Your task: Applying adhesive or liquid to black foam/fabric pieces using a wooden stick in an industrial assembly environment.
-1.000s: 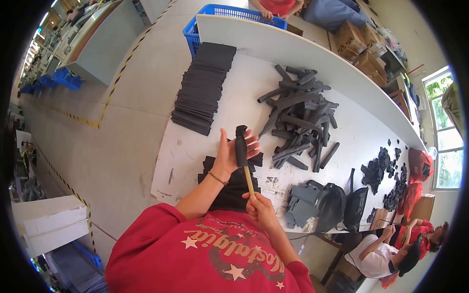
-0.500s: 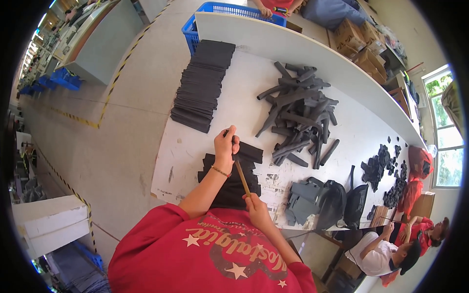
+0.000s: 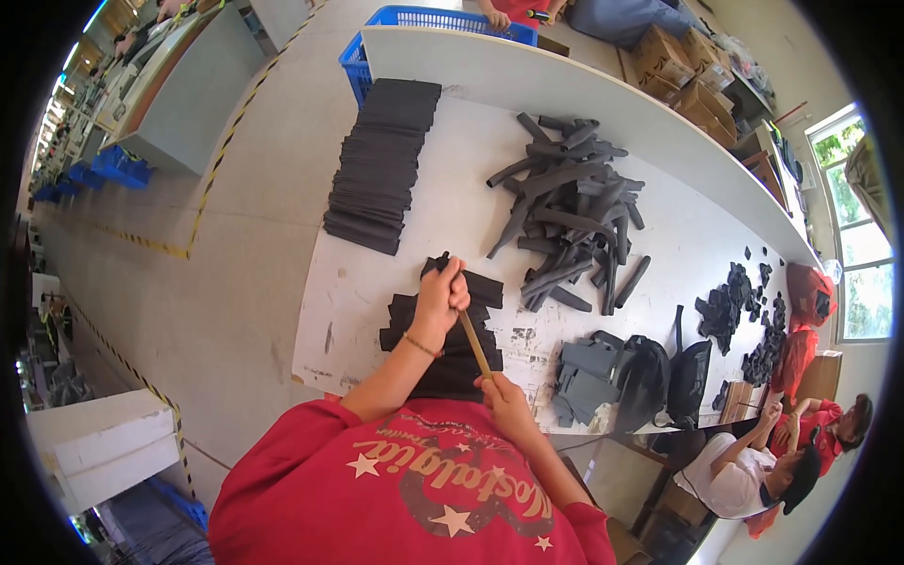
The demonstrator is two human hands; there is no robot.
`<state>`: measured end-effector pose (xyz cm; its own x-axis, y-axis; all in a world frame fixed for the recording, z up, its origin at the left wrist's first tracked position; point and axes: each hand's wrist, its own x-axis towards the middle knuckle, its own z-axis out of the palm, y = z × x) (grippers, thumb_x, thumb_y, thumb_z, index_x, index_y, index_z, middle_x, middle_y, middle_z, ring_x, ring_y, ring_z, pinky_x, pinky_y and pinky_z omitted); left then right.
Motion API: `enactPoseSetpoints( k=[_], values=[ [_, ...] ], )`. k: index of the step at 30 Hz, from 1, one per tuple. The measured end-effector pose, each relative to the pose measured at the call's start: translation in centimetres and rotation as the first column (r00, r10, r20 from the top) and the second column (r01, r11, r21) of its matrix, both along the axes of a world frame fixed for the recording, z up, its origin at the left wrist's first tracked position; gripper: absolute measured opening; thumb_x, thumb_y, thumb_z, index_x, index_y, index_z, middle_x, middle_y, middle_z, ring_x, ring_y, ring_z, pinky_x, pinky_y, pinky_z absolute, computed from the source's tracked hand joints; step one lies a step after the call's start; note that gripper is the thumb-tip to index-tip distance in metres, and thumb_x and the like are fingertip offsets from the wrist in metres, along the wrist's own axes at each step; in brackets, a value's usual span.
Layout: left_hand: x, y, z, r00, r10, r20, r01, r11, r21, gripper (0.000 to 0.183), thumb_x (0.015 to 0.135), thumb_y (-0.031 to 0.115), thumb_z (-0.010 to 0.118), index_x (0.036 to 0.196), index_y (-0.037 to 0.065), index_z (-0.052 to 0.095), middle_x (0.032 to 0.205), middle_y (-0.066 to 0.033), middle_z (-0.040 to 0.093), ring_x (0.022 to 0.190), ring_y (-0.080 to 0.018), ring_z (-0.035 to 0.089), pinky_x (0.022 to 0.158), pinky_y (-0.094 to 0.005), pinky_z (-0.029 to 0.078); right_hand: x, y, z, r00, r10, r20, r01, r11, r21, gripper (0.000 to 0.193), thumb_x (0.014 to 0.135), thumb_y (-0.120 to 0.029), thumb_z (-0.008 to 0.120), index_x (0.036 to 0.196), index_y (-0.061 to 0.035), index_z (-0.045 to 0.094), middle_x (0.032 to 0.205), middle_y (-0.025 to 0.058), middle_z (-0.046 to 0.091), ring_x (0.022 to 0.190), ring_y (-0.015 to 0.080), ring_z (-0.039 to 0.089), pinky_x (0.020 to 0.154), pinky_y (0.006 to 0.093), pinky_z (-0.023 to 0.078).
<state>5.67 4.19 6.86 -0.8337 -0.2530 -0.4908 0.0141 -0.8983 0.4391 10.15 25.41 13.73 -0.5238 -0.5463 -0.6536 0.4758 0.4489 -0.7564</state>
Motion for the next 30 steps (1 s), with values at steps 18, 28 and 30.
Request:
enactPoseSetpoints(
  k=[18,28,30],
  values=[
    [-1.8,-11.7,-4.2,0.752,0.645,0.138,-0.654,0.756,0.032,0.027,0.096,0.032,0.047,0.083,0.011,0.056,0.055,0.0043,0.037,0.041,-0.0066,0.029,0.036,-0.0230,0.022,-0.1,5.6,4.8,0.986,-0.164,0.026,0.166,0.965,-0.205,0.020,0.090,-0.021,0.060,0.099,-0.0039,0.058,0.062,-0.0051,0.045,0.055,0.0034,0.039,0.047,0.0208,0.030],
    [-1.9,-0.8,-0.4,0.935,0.275,0.224,-0.280,0.960,-0.007,0.026,0.096,0.032,0.045,0.091,0.007,0.051,0.058,0.0025,0.039,0.044,-0.0086,0.033,0.041,-0.0237,0.029,-7.3,-6.9,1.5,0.797,-0.516,-0.315,0.372,0.829,-0.417,0.016,0.091,-0.013,0.061,0.081,-0.0077,0.051,0.058,-0.0092,0.038,0.046,0.0004,0.031,0.042,0.0189,0.023],
    [-1.9,-0.6,1.4,0.943,0.236,0.235,-0.226,0.972,-0.067,0.025,0.095,0.029,0.051,0.096,0.004,0.053,0.062,0.0022,0.046,0.050,-0.0080,0.042,0.048,-0.0230,0.036,-8.2,-6.5,0.6,0.811,-0.531,-0.246,0.383,0.799,-0.464,0.016,0.092,-0.015,0.061,0.081,-0.0082,0.051,0.057,-0.0085,0.039,0.045,0.0009,0.031,0.042,0.0192,0.024]
  ],
)
